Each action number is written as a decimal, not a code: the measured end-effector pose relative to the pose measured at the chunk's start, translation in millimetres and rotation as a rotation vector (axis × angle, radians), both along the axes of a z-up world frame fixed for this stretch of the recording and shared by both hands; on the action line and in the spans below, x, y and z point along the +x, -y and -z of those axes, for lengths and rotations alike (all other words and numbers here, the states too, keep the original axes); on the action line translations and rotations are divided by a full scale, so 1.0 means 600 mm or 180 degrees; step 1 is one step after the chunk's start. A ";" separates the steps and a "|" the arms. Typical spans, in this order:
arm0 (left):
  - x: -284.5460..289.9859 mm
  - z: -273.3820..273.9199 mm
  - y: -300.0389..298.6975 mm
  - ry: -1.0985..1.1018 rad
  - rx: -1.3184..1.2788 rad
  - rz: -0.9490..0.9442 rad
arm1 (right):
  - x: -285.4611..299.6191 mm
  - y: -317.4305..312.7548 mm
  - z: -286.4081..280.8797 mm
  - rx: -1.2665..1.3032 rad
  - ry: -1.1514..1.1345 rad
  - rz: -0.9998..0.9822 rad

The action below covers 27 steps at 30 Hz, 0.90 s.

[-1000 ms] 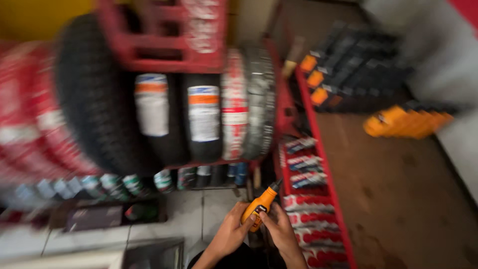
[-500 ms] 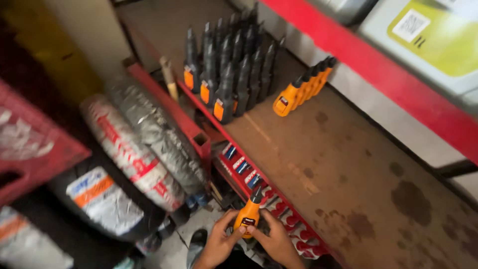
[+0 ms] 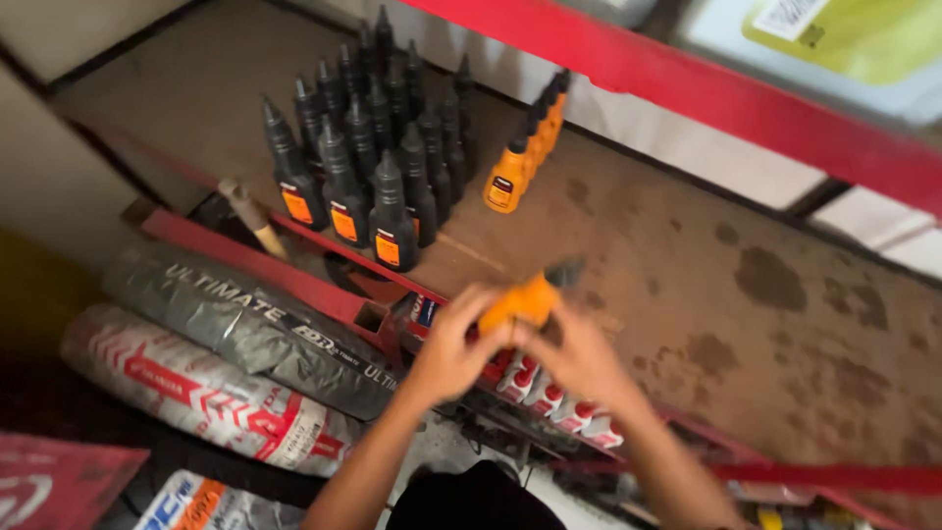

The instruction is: The person repeatedly picks up black and orange bottles from a glass display case and places them onto a red metal shelf. The person handles the bottles one at a time, moving them from the lower case to the upper shelf in a repetitive sequence.

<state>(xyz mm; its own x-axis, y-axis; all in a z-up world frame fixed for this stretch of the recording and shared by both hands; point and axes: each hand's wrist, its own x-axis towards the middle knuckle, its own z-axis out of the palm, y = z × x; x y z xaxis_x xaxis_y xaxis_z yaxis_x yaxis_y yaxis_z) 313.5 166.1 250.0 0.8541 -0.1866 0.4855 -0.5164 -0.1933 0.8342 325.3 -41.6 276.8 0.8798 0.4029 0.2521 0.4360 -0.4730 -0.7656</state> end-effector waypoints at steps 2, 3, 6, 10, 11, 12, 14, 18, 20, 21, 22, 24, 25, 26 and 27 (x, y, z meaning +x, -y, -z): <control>0.055 -0.009 0.001 0.0324 0.0299 -0.0227 | 0.045 -0.008 -0.009 -0.0053 0.0007 0.0231; 0.080 -0.010 0.002 0.0660 0.0505 -0.0417 | 0.069 -0.015 -0.008 -0.0236 -0.0239 0.0542; 0.137 -0.006 -0.006 0.0688 0.0688 -0.0756 | 0.137 -0.028 0.007 -0.0461 -0.0402 0.1003; 0.150 0.008 -0.009 0.0551 0.0927 -0.0893 | 0.194 -0.041 0.044 -0.0515 -0.0012 0.1113; 0.152 0.010 -0.012 0.0635 0.1007 -0.0884 | 0.203 -0.046 0.053 -0.0621 0.0085 0.1153; 0.152 0.013 -0.012 0.0702 0.1073 -0.0897 | 0.212 -0.051 0.061 -0.0493 0.0084 0.1144; 0.154 0.018 -0.010 0.0484 0.1259 -0.0900 | 0.227 -0.066 0.071 -0.0219 0.0089 0.1106; 0.162 0.027 -0.010 0.0312 0.1498 -0.0902 | 0.244 -0.092 0.067 -0.0287 0.0065 0.1294; 0.167 0.033 -0.007 0.0284 0.1580 -0.0883 | 0.246 -0.103 0.067 -0.0189 0.0154 0.1365; 0.170 0.036 -0.007 0.0270 0.1623 -0.0870 | 0.251 -0.108 0.067 -0.0230 0.0142 0.1444; 0.172 0.038 -0.006 0.0244 0.1657 -0.0861 | 0.255 -0.112 0.071 -0.0269 0.0120 0.1530; 0.174 0.041 -0.007 0.0192 0.1729 -0.0843 | 0.261 -0.113 0.080 -0.0316 0.0113 0.1663; 0.175 0.041 -0.007 0.0201 0.1728 -0.0833 | 0.264 -0.113 0.086 -0.0324 0.0127 0.1710; 0.175 0.041 -0.007 0.0207 0.1729 -0.0819 | 0.265 -0.113 0.091 -0.0331 0.0138 0.1761; 0.175 0.040 -0.007 0.0213 0.1730 -0.0805 | 0.265 -0.111 0.094 -0.0323 0.0262 0.1760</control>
<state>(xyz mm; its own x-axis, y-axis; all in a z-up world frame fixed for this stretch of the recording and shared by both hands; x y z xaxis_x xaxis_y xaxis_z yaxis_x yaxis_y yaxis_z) 418.3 170.3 226.2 0.8752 -0.2182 0.4318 -0.4469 -0.7065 0.5488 484.2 25.0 220.2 0.9459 -0.0862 0.3128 0.1589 -0.7174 -0.6783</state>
